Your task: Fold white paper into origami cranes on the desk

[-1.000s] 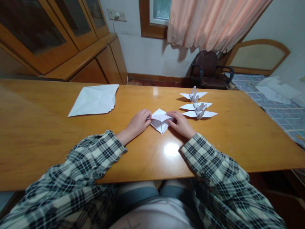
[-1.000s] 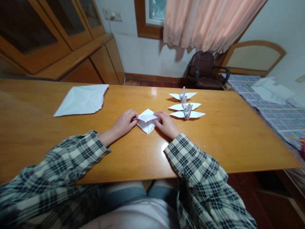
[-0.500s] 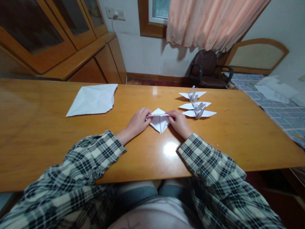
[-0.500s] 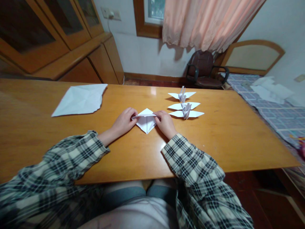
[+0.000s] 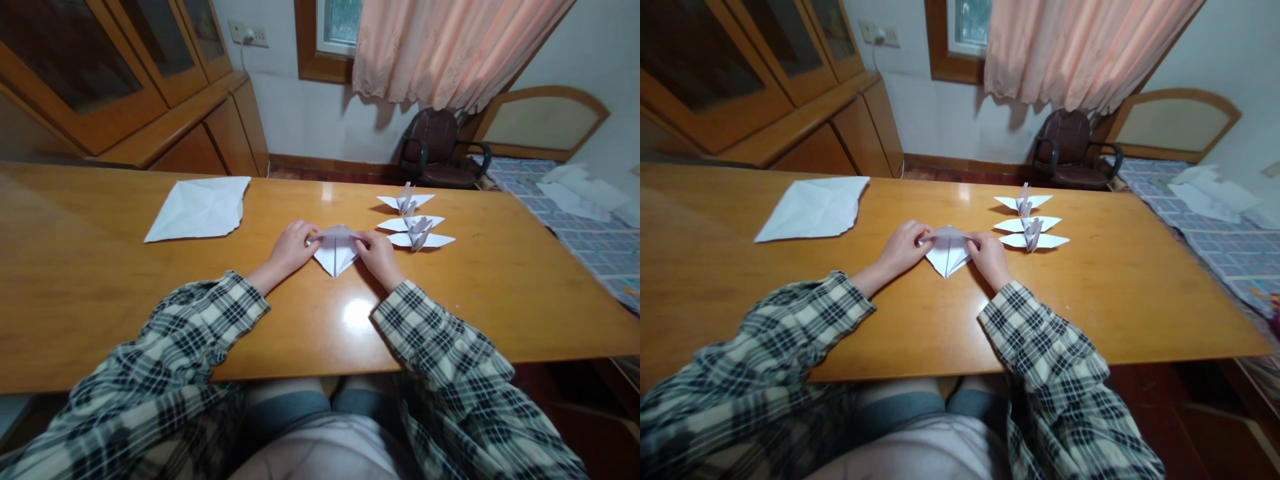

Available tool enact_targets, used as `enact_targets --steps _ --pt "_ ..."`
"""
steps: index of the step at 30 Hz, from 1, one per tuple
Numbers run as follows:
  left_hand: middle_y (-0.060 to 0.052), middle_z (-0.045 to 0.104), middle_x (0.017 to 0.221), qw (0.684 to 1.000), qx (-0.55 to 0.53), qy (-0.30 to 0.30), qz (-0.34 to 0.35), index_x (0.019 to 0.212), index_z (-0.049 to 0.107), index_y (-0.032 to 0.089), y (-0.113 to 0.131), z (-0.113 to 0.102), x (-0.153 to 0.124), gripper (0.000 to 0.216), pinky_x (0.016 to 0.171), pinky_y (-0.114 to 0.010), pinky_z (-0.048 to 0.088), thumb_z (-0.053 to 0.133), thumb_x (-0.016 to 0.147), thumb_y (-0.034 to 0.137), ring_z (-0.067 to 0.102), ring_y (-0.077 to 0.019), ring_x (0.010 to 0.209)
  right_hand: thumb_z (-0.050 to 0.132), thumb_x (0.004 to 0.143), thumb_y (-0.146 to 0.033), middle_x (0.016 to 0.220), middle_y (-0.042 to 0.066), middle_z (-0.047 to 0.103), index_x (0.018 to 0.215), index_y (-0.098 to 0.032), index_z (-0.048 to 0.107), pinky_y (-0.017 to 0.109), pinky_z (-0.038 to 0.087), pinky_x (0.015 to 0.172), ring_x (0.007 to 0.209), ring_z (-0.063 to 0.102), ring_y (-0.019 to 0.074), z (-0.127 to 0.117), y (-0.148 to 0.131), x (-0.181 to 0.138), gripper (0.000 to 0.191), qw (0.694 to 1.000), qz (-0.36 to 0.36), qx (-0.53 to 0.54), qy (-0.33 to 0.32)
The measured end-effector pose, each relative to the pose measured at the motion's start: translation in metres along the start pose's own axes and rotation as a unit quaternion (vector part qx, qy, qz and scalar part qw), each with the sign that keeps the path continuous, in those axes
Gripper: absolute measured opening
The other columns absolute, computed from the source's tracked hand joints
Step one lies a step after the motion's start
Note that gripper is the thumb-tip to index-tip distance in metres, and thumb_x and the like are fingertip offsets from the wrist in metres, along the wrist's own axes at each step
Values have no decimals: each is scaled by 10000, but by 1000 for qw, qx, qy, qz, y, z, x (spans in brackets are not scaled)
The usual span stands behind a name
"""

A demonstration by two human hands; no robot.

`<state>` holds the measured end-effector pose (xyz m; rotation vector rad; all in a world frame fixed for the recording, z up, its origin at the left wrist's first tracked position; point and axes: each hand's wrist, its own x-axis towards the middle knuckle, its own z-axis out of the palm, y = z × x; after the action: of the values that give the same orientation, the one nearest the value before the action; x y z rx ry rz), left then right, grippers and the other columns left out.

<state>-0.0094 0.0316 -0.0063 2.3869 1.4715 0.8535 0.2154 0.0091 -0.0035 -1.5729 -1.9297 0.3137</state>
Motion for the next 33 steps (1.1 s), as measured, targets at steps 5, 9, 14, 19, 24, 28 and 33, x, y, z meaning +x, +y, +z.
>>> enact_targets --steps 5,9,14,19,24,28,33 --pt "-61 673 898 1000 -10 1 -22 991 692 186 0 3 2 231 825 -344 471 574 888 356 601 -225 880 531 922 -241 873 85 761 960 -162 774 279 416 700 771 641 206 -2 -1 3 259 1000 9 -14 -6" --pt "-71 708 930 999 -26 -1 -30 1030 723 182 1 6 3 281 833 -339 475 567 891 370 618 -229 887 539 932 -274 781 78 740 843 -166 770 278 351 630 693 608 194 -4 -6 6 270 999 21 -41 -11" --pt "-85 728 897 998 -23 -5 -50 974 756 169 1 9 6 324 788 -330 470 541 900 400 632 -239 865 558 924 -301 710 65 710 764 -184 741 285 301 594 645 571 189 -4 -11 12 270 997 43 -70 -8" --pt "-88 739 856 995 3 -7 -100 880 769 188 6 10 10 331 692 -299 449 540 886 428 647 -239 820 569 910 -319 705 68 700 738 -185 721 288 268 577 619 542 183 0 -18 18 266 992 78 -99 9" --pt "-83 756 879 990 -3 0 -139 918 774 203 13 12 11 303 637 -293 424 564 858 412 666 -251 811 557 910 -321 678 65 679 709 -183 698 296 242 572 612 532 180 3 -19 19 281 990 89 -110 18" --pt "-78 763 893 988 -12 11 -151 946 773 218 15 15 11 281 642 -294 423 581 839 393 673 -257 821 557 910 -328 648 52 653 664 -185 660 298 222 565 600 509 172 7 -17 18 303 990 89 -104 31" --pt "-70 756 868 988 -28 5 -155 923 768 219 15 13 10 289 637 -291 419 563 842 405 663 -248 794 542 915 -321 639 40 634 644 -190 627 290 222 560 590 481 161 11 -14 16 312 993 71 -86 42"
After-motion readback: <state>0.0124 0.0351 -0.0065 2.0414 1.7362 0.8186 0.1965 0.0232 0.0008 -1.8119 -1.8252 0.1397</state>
